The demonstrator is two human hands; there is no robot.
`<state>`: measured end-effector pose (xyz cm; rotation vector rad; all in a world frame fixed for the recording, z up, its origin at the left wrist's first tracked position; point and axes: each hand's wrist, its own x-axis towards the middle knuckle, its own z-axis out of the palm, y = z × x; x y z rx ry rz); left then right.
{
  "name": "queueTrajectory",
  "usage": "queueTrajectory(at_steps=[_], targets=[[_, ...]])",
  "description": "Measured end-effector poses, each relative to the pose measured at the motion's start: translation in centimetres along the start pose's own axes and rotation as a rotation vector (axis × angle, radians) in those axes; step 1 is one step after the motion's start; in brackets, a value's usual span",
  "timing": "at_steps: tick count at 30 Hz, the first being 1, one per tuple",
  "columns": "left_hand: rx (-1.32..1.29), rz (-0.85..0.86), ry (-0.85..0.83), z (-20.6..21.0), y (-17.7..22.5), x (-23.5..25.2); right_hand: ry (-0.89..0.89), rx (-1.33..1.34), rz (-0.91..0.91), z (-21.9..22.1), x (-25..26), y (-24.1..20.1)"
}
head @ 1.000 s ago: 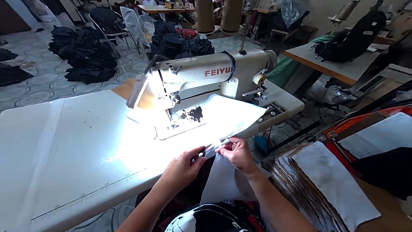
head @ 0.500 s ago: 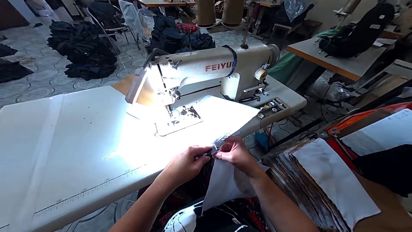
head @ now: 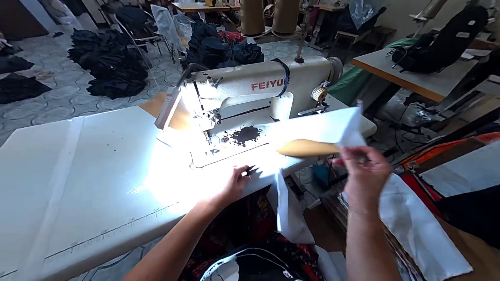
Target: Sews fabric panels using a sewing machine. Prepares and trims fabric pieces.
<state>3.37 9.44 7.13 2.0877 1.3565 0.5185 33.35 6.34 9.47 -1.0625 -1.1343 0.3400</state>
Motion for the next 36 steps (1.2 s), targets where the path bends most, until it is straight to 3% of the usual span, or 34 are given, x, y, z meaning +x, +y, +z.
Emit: queueTrajectory(at_steps=[2,5,7,9,13,16,18,21,26,28,31,34,36], targets=[[0.158,-0.089,0.039,-0.1,-0.2,2.0,0.072,-0.125,-0.061,-2.2,0.9,-1.1],[0.303,-0.071,0.162,0.3,-0.9,4.8,-0.027,-0.271,-0.071,-4.2,0.8,-2.4],[0.250,0.107,0.286,1.2,-1.3,5.7,-0.204,-0.332,-0.014,-4.7,0.0,-3.0],[0.191,0.391,0.372,1.9,0.0,5.3,-0.449,-0.344,0.014,-4.3,-0.8,-3.3],[0.110,0.810,0.137,0.6,5.7,0.8,-1.003,-0.104,-0.140,-1.5,-1.7,-3.1],[-0.011,0.898,-0.015,-0.5,6.4,-1.8,-1.326,0.181,-0.240,1.1,-1.1,-4.2],[-0.087,0.867,0.011,-1.7,5.7,-3.3,-1.423,0.275,-0.287,2.7,-0.5,-5.2],[0.027,0.772,0.212,-3.8,4.0,-5.1,-1.353,0.284,-0.353,4.9,-0.1,-6.6],[0.253,0.535,0.564,-6.2,2.5,-8.1,-0.877,-0.029,-0.415,8.5,0.1,-8.1],[0.259,0.526,0.591,-6.7,3.1,-9.4,-0.766,-0.061,-0.435,10.0,0.1,-8.6],[0.144,0.650,0.506,-7.4,4.5,-10.9,-0.765,-0.003,-0.449,11.2,0.0,-9.3],[0.232,0.647,0.694,-8.4,4.9,-10.6,-0.882,0.098,-0.502,12.0,-0.1,-10.0],[0.303,0.602,0.694,-9.5,4.6,-9.8,-0.938,0.154,-0.547,12.5,-0.5,-10.5]])
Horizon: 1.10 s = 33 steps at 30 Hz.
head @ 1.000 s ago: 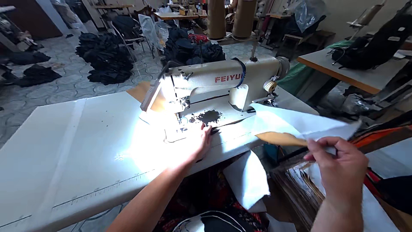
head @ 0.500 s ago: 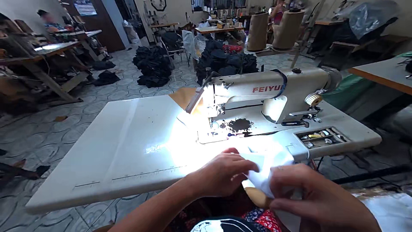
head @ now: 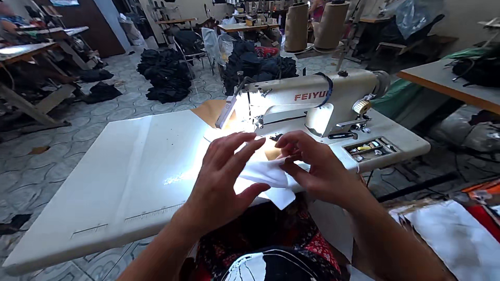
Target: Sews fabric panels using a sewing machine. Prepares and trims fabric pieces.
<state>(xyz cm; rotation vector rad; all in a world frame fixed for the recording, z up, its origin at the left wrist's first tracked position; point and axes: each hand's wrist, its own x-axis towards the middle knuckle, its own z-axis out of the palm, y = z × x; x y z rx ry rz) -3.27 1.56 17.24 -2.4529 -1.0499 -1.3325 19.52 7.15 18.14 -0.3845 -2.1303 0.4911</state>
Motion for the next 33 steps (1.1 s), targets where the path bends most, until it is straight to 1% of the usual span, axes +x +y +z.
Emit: queueTrajectory(at_steps=[2,3,6,8,10,12,14,16,18,20,22,23,24,25,26,27,28,29,30,31,32,33], targets=[[-0.024,-0.032,-0.034,0.2,-0.7,0.1,0.017,0.008,-0.022,0.4,0.4,-0.5],[-0.047,-0.046,-0.015,0.5,-0.7,-0.2,0.048,0.003,-0.015,0.6,0.6,-0.8],[-0.078,-0.043,0.132,1.6,-0.2,-1.4,0.183,-0.010,0.060,0.8,1.0,-1.5],[-0.035,-0.024,0.179,2.3,0.1,-2.1,0.246,0.036,0.086,1.0,1.2,-1.7],[0.010,-0.036,0.185,3.0,-0.2,-2.4,0.263,0.105,0.078,1.4,1.5,-1.9],[-0.037,-0.068,0.203,3.2,-0.7,-2.2,0.251,0.155,0.091,1.5,1.7,-2.2],[-0.107,-0.057,0.184,2.5,-1.1,-2.0,0.241,0.184,0.114,1.3,1.6,-2.4],[-0.172,-0.051,0.168,0.9,-1.1,-1.8,0.255,0.163,0.135,1.1,1.4,-1.9],[-0.197,-0.125,0.173,-1.4,-1.0,-1.5,0.269,0.074,0.151,0.8,1.0,-0.2],[-0.261,-0.227,0.052,-4.1,-2.1,-1.2,0.221,-0.059,0.190,0.6,0.2,2.9],[-0.291,-0.362,-0.196,-6.4,-5.3,-0.6,0.092,-0.155,0.245,1.2,-1.0,6.9],[-0.224,-0.425,-0.335,-7.3,-7.6,-0.2,0.009,-0.181,0.281,1.8,-1.8,8.9],[-0.083,-0.487,-0.447,-8.2,-10.0,0.3,-0.088,-0.205,0.335,2.5,-2.6,10.8],[0.112,-0.546,-0.503,-9.2,-12.3,0.6,-0.209,-0.246,0.409,3.0,-3.4,12.5],[0.321,-0.605,-0.485,-10.4,-14.2,0.9,-0.334,-0.321,0.483,3.4,-4.1,14.2],[0.507,-0.657,-0.402,-11.8,-15.4,1.0,-0.441,-0.403,0.572,3.7,-4.3,15.4],[0.642,-0.673,-0.266,-13.4,-15.8,1.1,-0.480,-0.460,0.636,4.0,-4.4,16.1],[0.734,-0.645,-0.115,-14.8,-15.6,1.2,-0.461,-0.490,0.698,4.3,-4.3,16.4],[0.798,-0.582,0.027,-15.8,-15.0,1.2,-0.408,-0.509,0.742,4.6,-4.1,16.4],[0.848,-0.505,0.134,-16.4,-14.4,0.9,-0.336,-0.513,0.770,5.0,-3.9,16.3],[0.871,-0.432,0.189,-16.5,-13.8,0.4,-0.255,-0.510,0.766,5.5,-3.6,16.0],[0.875,-0.378,0.193,-16.1,-13.4,-0.4,-0.192,-0.505,0.727,6.3,-3.3,15.5]])
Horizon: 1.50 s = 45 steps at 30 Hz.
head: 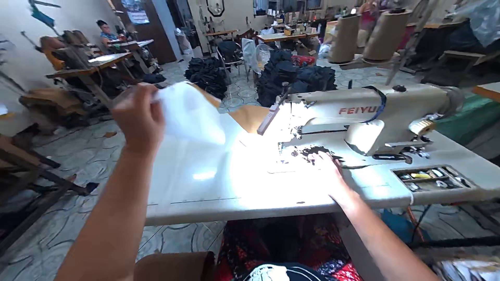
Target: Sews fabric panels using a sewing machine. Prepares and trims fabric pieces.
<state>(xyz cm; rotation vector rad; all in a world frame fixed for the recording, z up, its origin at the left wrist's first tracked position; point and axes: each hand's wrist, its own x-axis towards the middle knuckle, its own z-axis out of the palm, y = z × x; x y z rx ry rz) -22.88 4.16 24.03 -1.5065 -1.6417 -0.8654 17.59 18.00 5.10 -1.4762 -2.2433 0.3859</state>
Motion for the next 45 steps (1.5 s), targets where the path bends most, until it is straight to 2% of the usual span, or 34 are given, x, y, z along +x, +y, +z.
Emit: queueTrajectory(at_steps=[3,4,6,7,9,11,13,15,18,19,20,21,23,24,25,27,28,31,35,37,39,41,42,45], targets=[[-0.040,0.166,-0.018,2.9,0.4,-4.9,0.081,0.061,-0.197,1.8,-1.1,-2.8],[-0.078,0.189,-0.070,4.2,0.7,-7.1,0.050,0.088,-0.243,2.4,-1.8,-3.9],[-0.178,0.204,-0.210,6.8,1.2,-11.6,-0.138,0.032,-0.264,3.1,-3.2,-6.4],[-0.229,0.185,-0.298,7.8,1.6,-13.7,-0.145,0.041,-0.305,3.6,-3.7,-7.5],[-0.312,0.099,-0.470,8.8,2.9,-17.1,-0.038,0.173,-0.479,5.2,-4.2,-9.3],[-0.376,-0.018,-0.670,8.4,4.3,-18.5,-0.008,0.261,-0.635,6.7,-4.2,-10.8],[-0.427,-0.089,-0.753,7.4,4.9,-18.8,-0.053,0.313,-0.708,7.7,-4.4,-12.1],[-0.505,-0.113,-0.721,5.9,5.3,-19.4,-0.106,0.336,-0.746,8.9,-4.6,-12.9],[-0.523,-0.086,-0.508,2.5,5.7,-21.1,-0.187,0.257,-0.771,9.9,-4.9,-13.0],[-0.540,-0.120,-0.506,0.9,5.4,-21.7,-0.199,0.239,-0.769,9.8,-4.9,-12.9],[-0.573,-0.187,-0.575,-0.9,4.9,-22.4,-0.200,0.245,-0.769,9.8,-4.9,-12.8],[-0.605,-0.277,-0.738,-2.7,4.0,-23.0,-0.186,0.263,-0.775,9.7,-5.0,-12.6],[-0.626,-0.461,-1.213,-4.9,1.1,-24.1,-0.132,0.315,-0.794,9.6,-5.2,-12.6],[-0.593,-0.555,-1.400,-4.7,-0.5,-25.2,-0.106,0.343,-0.797,9.5,-5.4,-12.6],[-0.534,-0.667,-1.501,-3.7,-2.1,-26.7,-0.084,0.363,-0.798,9.4,-5.5,-12.7],[-0.319,-0.926,-1.511,-0.3,-4.5,-30.6,-0.044,0.395,-0.808,9.6,-6.0,-12.6],[-0.196,-1.001,-1.479,1.7,-5.6,-32.7,-0.021,0.423,-0.817,9.6,-6.4,-12.7],[0.060,-1.038,-1.412,5.3,-6.0,-37.0,0.019,0.497,-0.855,9.3,-7.8,-13.1],[0.306,-0.896,-1.605,3.9,-1.5,-36.6,0.042,0.517,-0.885,8.4,-9.4,-12.3],[0.305,-0.913,-1.568,3.3,-1.0,-36.4,0.058,0.525,-0.862,8.1,-10.0,-11.4],[0.256,-0.939,-1.408,3.9,-2.3,-38.9,0.069,0.547,-0.832,8.2,-10.5,-10.4],[0.126,-0.993,-1.235,2.9,-2.2,-39.1,0.087,0.580,-0.811,8.6,-11.0,-9.7],[0.051,-1.045,-1.071,1.8,-1.5,-39.0,0.099,0.597,-0.812,8.9,-11.2,-9.4],[-0.266,-1.257,-0.188,2.1,-1.8,-42.7,0.133,0.657,-0.844,10.1,-11.8,-9.5]])
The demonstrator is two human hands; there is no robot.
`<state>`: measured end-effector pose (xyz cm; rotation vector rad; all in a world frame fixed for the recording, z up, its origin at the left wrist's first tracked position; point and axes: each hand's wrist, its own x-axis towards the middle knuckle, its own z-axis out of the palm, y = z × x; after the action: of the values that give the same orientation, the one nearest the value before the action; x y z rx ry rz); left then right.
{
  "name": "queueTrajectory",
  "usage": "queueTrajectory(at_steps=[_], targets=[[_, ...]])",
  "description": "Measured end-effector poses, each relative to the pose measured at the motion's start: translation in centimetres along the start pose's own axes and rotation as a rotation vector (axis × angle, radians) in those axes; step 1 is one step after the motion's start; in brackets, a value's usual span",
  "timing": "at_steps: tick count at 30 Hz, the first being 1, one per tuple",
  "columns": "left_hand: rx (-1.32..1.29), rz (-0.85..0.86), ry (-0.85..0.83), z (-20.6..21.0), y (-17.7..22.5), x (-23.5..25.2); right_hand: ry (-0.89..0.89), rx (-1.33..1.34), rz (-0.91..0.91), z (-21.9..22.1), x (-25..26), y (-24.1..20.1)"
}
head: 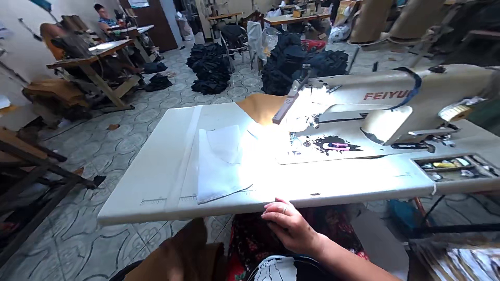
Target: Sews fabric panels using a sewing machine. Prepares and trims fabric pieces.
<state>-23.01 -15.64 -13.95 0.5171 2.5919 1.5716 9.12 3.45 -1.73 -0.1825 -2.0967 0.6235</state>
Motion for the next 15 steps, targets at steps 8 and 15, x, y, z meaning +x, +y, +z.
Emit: queueTrajectory(at_steps=[8,15], targets=[[-0.774,0.386,0.221,-3.8,23.0,2.3,-0.337,0.416,0.067,4.9,2.4,-2.5],[-0.404,0.887,-0.242,6.5,36.3,0.9,-0.058,1.014,0.571,3.4,8.1,-6.1]])
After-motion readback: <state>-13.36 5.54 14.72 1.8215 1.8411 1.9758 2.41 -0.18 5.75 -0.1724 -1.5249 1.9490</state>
